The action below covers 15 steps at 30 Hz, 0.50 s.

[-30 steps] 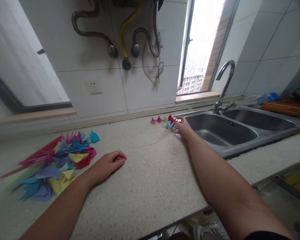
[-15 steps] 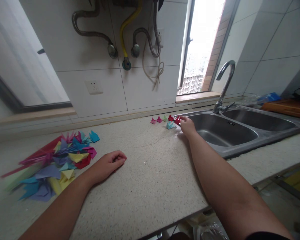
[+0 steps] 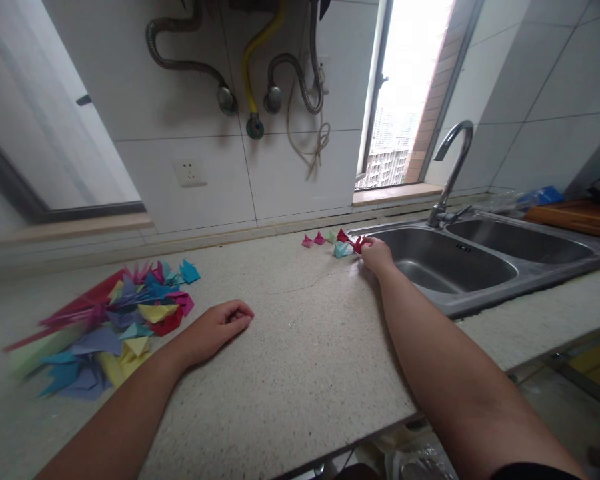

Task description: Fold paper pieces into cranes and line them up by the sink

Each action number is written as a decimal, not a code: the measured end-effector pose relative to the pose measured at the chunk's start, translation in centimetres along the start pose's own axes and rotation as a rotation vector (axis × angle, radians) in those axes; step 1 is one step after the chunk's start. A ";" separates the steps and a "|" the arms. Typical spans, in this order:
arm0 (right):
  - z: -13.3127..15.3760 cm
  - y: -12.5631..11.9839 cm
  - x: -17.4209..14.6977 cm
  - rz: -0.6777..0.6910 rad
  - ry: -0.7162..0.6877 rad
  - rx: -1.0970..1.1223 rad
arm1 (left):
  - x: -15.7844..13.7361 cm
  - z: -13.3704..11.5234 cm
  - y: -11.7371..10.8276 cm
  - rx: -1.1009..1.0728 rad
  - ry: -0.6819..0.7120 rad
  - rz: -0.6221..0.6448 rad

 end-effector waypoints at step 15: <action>-0.4 0.2 0.2 0.009 0.061 0.059 | 0.0 0.6 0.0 -0.014 -0.003 0.007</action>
Point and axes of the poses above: each hand's wrist, its own x-axis towards the middle knuckle, its own y-axis out of the palm, z = x × y, the point moved 4 cm from there along x, towards the middle knuckle, and after that the axes turned 13 degrees about y, right-handed, at the moved point
